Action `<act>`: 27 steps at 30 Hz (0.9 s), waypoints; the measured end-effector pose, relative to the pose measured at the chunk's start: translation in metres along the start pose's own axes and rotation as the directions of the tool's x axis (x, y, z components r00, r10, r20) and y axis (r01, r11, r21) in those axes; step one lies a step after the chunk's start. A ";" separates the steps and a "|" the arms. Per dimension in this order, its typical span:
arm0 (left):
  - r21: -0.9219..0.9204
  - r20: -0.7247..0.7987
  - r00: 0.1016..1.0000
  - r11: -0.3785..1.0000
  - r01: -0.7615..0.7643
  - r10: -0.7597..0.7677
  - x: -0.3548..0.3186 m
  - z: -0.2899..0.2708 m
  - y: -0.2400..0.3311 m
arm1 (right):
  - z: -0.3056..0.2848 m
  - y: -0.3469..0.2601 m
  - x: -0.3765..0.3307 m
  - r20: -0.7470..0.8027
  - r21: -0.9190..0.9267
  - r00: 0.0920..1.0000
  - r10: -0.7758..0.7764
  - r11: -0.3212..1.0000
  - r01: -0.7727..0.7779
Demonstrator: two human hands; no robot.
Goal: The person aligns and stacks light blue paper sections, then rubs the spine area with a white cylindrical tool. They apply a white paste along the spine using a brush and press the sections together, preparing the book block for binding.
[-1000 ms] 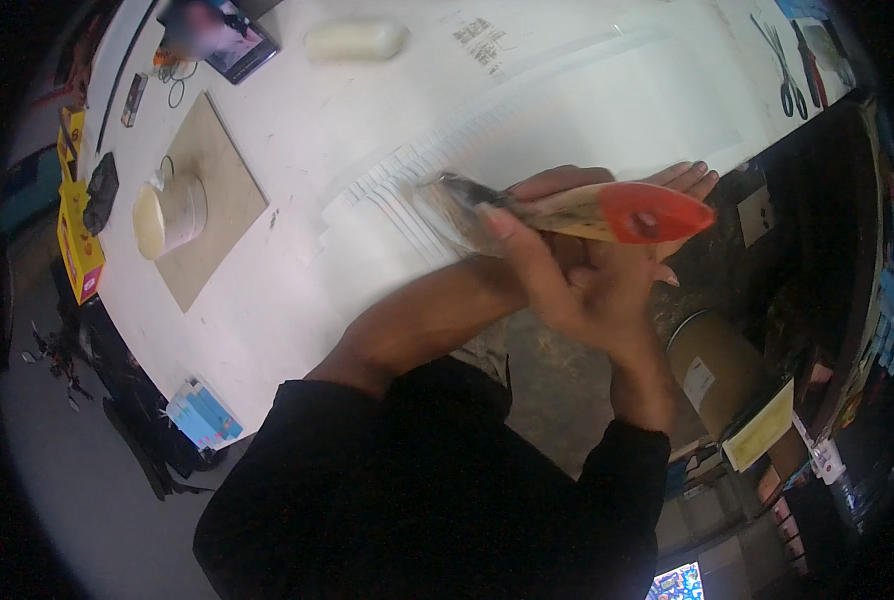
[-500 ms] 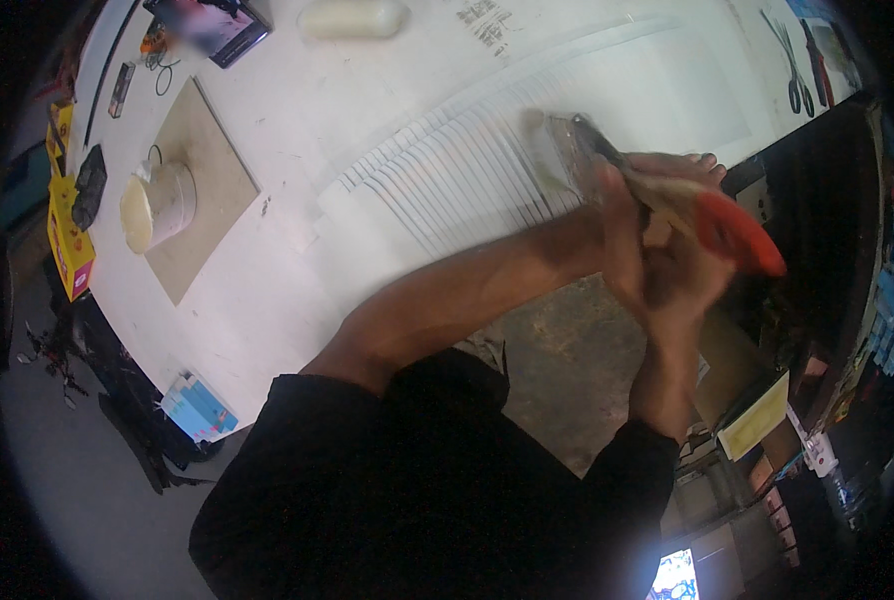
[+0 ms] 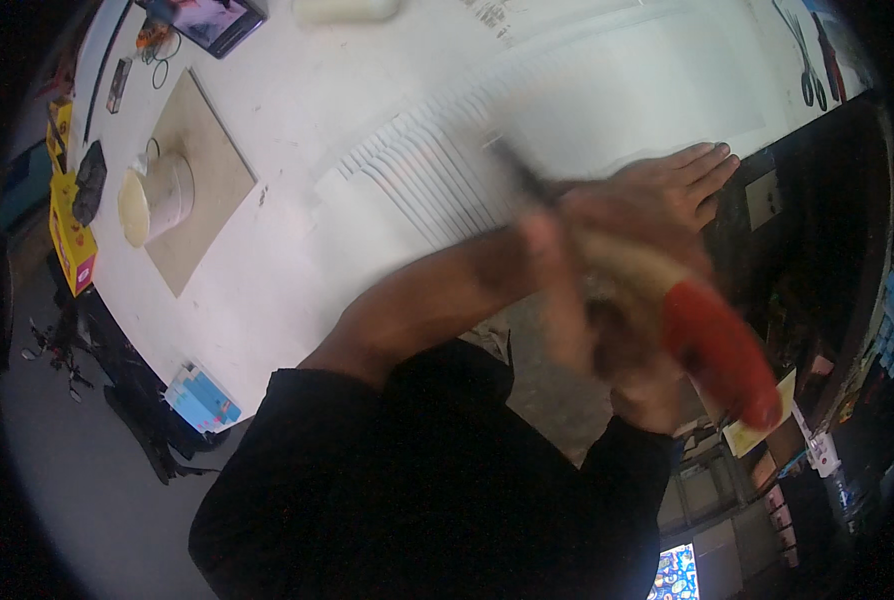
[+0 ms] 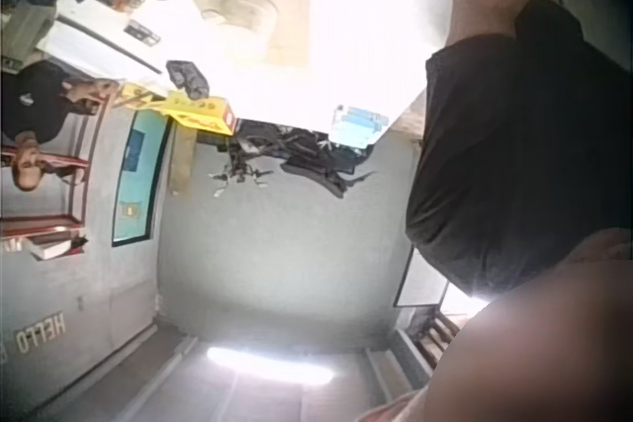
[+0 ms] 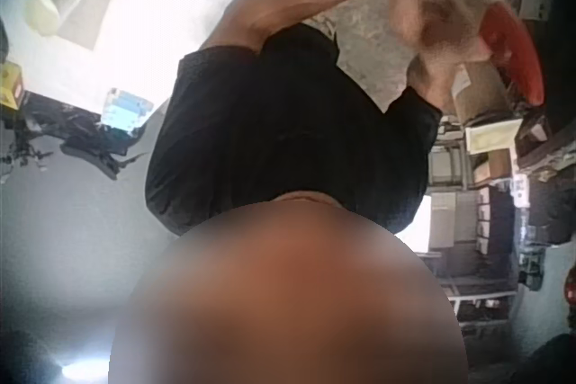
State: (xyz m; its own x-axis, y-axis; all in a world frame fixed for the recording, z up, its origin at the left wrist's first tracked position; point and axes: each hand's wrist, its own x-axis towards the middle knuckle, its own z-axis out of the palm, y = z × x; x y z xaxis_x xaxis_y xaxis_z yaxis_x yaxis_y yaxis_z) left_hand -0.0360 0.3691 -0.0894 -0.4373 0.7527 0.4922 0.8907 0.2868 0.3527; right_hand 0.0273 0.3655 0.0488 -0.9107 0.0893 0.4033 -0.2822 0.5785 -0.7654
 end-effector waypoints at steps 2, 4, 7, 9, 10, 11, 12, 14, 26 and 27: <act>0.059 0.217 0.970 0.991 -0.121 0.105 0.016 -0.037 0.005 | 0.017 -0.021 0.003 0.096 0.122 0.995 -0.014 0.993 0.002; -0.015 0.275 0.957 0.996 -0.091 0.092 0.016 -0.038 0.003 | 0.014 0.002 0.006 0.266 -0.012 0.961 -0.077 0.996 0.084; -0.242 0.280 0.958 0.970 0.002 0.068 0.025 -0.043 0.004 | -0.041 0.066 0.025 0.135 -0.353 0.990 0.044 0.936 0.006; -0.333 0.318 0.948 0.939 0.090 0.023 0.019 -0.042 -0.004 | -0.048 0.068 0.046 -0.093 -0.351 0.984 0.151 0.920 -0.174; -0.350 0.307 0.951 0.933 0.083 0.030 0.019 -0.042 -0.007 | -0.045 0.050 0.055 -0.243 -0.289 0.930 0.277 0.894 -0.342; -0.363 0.295 0.955 0.929 0.077 0.036 0.019 -0.043 -0.009 | -0.030 0.037 0.055 -0.253 -0.138 0.956 0.148 0.973 -0.187; -0.385 0.280 0.959 0.921 0.064 0.050 0.021 -0.044 -0.011 | -0.015 0.023 0.053 -0.288 0.001 0.957 0.020 1.000 -0.020; -0.085 -0.080 0.989 0.988 -0.130 0.124 0.012 -0.020 -0.013 | -0.013 0.018 0.015 -0.163 0.116 0.983 0.089 0.991 -0.070; -0.242 -0.122 0.983 0.965 0.102 -0.134 -0.001 0.021 0.011 | -0.027 0.018 0.077 -0.352 0.085 0.924 0.153 0.988 -0.131; -0.461 -0.164 0.955 0.875 0.147 -0.247 -0.002 0.029 0.013 | -0.015 0.020 0.071 -0.290 0.088 0.947 0.141 0.989 -0.120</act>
State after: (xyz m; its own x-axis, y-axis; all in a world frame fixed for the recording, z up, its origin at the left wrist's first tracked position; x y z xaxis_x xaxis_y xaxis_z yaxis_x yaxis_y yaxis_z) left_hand -0.0196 0.3889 -0.1092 -0.6578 0.5510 0.5135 0.6578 0.0882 0.7480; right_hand -0.0384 0.3953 0.0691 -0.8145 0.4006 0.4195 -0.1963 0.4902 -0.8492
